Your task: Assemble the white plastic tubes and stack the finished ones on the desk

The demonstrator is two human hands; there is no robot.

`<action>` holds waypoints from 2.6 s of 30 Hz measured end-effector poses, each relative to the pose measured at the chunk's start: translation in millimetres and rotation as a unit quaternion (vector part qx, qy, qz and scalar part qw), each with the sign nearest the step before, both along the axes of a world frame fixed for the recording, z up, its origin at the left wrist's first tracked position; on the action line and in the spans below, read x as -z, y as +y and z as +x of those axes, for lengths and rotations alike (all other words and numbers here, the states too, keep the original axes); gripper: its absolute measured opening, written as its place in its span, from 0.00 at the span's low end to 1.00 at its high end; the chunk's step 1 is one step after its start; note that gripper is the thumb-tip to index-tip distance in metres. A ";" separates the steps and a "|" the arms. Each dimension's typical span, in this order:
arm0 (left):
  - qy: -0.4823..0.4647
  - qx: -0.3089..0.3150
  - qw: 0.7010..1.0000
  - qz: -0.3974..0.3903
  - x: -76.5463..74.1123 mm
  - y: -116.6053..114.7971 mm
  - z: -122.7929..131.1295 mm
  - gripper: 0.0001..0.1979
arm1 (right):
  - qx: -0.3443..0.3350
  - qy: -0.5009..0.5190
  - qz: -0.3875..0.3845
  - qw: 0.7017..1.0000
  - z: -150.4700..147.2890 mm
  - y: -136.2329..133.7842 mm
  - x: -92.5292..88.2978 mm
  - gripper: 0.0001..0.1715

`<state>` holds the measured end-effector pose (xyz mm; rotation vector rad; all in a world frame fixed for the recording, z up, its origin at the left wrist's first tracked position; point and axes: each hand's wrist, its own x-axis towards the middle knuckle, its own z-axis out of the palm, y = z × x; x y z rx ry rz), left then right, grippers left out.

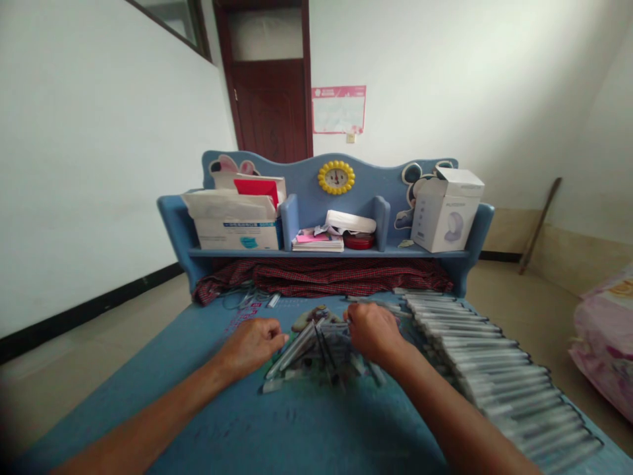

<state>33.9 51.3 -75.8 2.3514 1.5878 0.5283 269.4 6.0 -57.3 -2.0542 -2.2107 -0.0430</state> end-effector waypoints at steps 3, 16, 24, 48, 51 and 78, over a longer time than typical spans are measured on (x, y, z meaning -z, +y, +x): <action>-0.007 0.002 1.000 0.014 2.1 -0.1 -0.8 0.11 | 0.059 -0.035 0.009 0.998 13.3 27.2 5.5 0.13; -0.034 0.006 0.999 0.023 6.9 -0.8 -2.0 0.10 | 0.048 -0.131 -0.007 0.990 18.1 49.3 31.6 0.17; -0.065 0.003 0.997 0.040 -4.4 -7.3 3.2 0.10 | 0.018 -0.162 -0.020 0.987 14.4 41.9 22.5 0.18; -0.517 0.016 0.770 -0.374 -18.2 -30.9 20.9 0.20 | -0.165 0.700 0.124 0.684 -38.3 -10.9 -6.3 0.10; -0.560 -0.011 0.704 -0.437 -16.6 -32.4 23.3 0.20 | -0.154 0.719 0.129 0.665 -42.3 -11.8 -1.5 0.09; -0.648 0.050 0.722 -0.237 -23.3 -23.2 10.9 0.09 | -0.164 0.367 0.068 0.913 -55.1 -23.8 24.6 0.19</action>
